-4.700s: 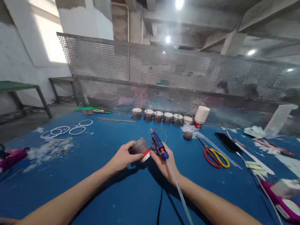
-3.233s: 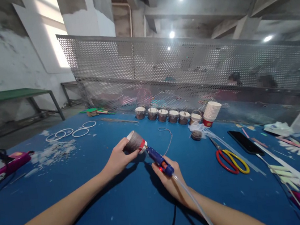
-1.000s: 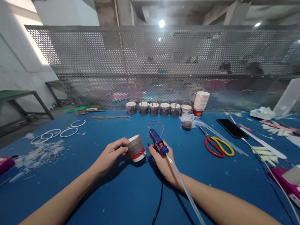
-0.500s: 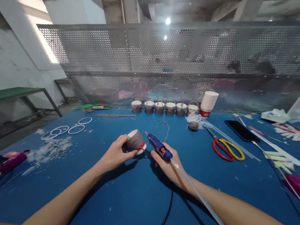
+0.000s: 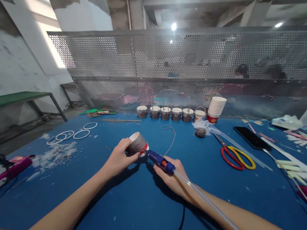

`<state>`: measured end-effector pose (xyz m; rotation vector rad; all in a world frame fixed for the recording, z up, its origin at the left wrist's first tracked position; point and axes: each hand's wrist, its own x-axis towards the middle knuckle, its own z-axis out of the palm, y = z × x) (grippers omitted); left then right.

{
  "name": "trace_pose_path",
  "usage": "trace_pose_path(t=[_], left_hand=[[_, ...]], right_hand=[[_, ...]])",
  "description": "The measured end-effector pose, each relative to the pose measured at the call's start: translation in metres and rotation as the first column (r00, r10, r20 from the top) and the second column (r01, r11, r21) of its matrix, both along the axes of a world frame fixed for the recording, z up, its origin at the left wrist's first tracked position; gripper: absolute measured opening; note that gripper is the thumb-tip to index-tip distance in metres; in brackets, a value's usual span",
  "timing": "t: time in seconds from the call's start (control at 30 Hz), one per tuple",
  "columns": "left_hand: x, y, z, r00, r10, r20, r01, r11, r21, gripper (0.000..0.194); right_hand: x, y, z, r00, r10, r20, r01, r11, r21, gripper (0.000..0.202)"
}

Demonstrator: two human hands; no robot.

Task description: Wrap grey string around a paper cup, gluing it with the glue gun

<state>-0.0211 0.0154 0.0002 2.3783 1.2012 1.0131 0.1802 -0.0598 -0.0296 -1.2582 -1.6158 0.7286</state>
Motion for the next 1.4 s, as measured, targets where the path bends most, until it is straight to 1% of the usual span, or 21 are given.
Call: trace_pose_path(t=[0.13, 0.23, 0.37, 0.5, 0.57, 0.7, 0.77, 0.93, 1.1, 1.27, 1.4], left_hand=[[0.0015, -0.0013, -0.0015, 1.000, -0.012, -0.017, 0.013, 1.000, 0.029, 0.012], [0.0021, -0.0017, -0.0023, 1.000, -0.005, -0.022, 0.006, 0.999, 0.044, 0.011], [0.0024, -0.0020, -0.0024, 1.000, 0.008, -0.020, -0.007, 0.999, 0.053, 0.009], [0.0023, -0.0021, -0.0022, 1.000, 0.002, -0.014, -0.001, 0.999, 0.053, 0.015], [0.0023, -0.0021, -0.0023, 1.000, 0.000, -0.011, 0.000, 0.999, 0.054, 0.014], [0.0025, -0.0023, -0.0023, 1.000, -0.004, -0.009, 0.005, 0.999, 0.049, 0.010], [0.0025, -0.0027, -0.0019, 1.000, -0.006, -0.008, 0.006, 0.999, 0.041, 0.011], [0.0020, -0.0037, -0.0005, 1.000, 0.003, -0.012, -0.002, 1.000, 0.027, 0.012], [0.0020, -0.0030, -0.0004, 1.000, 0.009, -0.017, -0.008, 1.000, 0.029, 0.007], [0.0013, -0.0030, 0.0001, 1.000, -0.017, -0.002, 0.017, 0.999, 0.037, 0.008], [0.0007, -0.0023, -0.0003, 0.999, -0.035, 0.012, 0.034, 0.999, 0.030, 0.008]], right_hand=[[-0.0002, 0.0005, -0.0013, 0.999, 0.001, 0.035, -0.003, 0.998, 0.070, 0.024], [-0.0003, 0.0013, -0.0046, 0.996, -0.007, 0.089, -0.003, 0.994, 0.111, 0.025], [0.0004, 0.0021, -0.0082, 0.989, -0.007, 0.151, -0.013, 0.991, 0.132, 0.024], [0.0012, 0.0027, -0.0082, 0.987, -0.044, 0.156, 0.019, 0.987, 0.160, 0.025], [0.0010, 0.0026, -0.0085, 0.985, -0.055, 0.162, 0.027, 0.985, 0.171, 0.025], [-0.0003, 0.0014, -0.0089, 0.974, -0.041, 0.222, -0.007, 0.977, 0.215, 0.025], [-0.0005, 0.0009, -0.0082, 0.968, -0.057, 0.243, -0.003, 0.972, 0.237, 0.026], [-0.0001, 0.0006, -0.0063, 0.960, -0.128, 0.248, 0.079, 0.977, 0.198, 0.028], [-0.0009, 0.0001, -0.0056, 0.953, -0.101, 0.285, 0.042, 0.978, 0.205, 0.028], [0.0018, 0.0019, -0.0033, 0.965, -0.114, 0.237, 0.076, 0.984, 0.163, 0.028], [0.0030, 0.0026, -0.0047, 0.967, -0.098, 0.235, 0.065, 0.987, 0.144, 0.029]])
